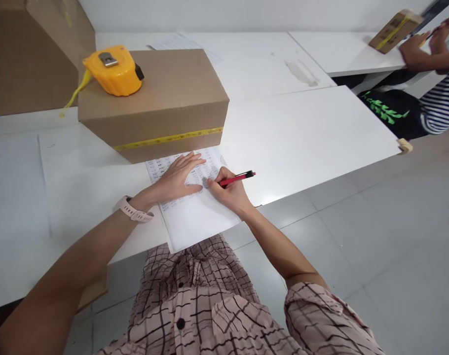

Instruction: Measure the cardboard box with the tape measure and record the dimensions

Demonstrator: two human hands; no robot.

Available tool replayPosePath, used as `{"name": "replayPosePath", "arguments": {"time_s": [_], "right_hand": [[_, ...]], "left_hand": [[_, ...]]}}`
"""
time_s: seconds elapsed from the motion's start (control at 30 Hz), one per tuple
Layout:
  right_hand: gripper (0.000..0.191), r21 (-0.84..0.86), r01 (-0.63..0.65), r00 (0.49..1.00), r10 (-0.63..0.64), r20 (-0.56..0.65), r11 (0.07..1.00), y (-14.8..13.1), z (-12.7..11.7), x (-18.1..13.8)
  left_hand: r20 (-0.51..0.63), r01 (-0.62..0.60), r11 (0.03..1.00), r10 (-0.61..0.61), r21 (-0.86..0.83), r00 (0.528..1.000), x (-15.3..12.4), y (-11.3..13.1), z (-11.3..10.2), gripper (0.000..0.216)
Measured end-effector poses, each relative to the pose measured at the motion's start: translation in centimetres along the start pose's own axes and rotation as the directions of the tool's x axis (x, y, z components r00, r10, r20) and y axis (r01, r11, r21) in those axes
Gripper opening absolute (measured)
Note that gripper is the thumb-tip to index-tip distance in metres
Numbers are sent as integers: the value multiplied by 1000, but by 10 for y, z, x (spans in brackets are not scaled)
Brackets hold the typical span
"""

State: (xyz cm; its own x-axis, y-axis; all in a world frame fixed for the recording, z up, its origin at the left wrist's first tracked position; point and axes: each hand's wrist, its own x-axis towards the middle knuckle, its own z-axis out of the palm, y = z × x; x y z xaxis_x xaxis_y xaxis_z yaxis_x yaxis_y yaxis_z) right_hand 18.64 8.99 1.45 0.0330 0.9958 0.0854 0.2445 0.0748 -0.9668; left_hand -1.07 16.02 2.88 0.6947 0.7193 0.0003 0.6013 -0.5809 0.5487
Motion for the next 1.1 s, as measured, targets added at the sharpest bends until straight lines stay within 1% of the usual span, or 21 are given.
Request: {"name": "replayPosePath", "arguments": {"time_s": [0.07, 0.2, 0.3, 0.47, 0.77, 0.9, 1.0, 1.1], "right_hand": [[33, -43, 27, 1000, -27, 1, 999, 1, 1, 2], [31, -86, 32, 999, -33, -17, 996, 2, 3, 2], [32, -103, 42, 999, -45, -28, 994, 1, 3, 1], [32, -145, 39, 999, -40, -5, 989, -1, 4, 1], [33, -149, 51, 999, -51, 5, 988, -3, 5, 1], [33, -145, 26, 1000, -27, -3, 989, -4, 5, 1], [32, -139, 32, 999, -35, -16, 990, -1, 4, 1], [32, -139, 39, 999, -39, -3, 990, -1, 4, 1]], "left_hand": [[4, 12, 999, -12, 37, 1000, 1, -2, 4, 70], [-7, 14, 998, -14, 66, 1000, 1, 1, 10, 72], [0, 23, 996, -23, 88, 1000, 1, 2, 12, 73], [-5, 21, 995, -21, 102, 1000, 1, 2, 12, 72], [42, 62, 992, -66, 108, 997, 2, 8, 8, 72], [16, 39, 995, -40, 90, 999, 2, 5, 10, 71], [4, 29, 996, -30, 86, 1000, 1, 3, 11, 72], [6, 36, 995, -36, 93, 999, 1, 4, 11, 72]]}}
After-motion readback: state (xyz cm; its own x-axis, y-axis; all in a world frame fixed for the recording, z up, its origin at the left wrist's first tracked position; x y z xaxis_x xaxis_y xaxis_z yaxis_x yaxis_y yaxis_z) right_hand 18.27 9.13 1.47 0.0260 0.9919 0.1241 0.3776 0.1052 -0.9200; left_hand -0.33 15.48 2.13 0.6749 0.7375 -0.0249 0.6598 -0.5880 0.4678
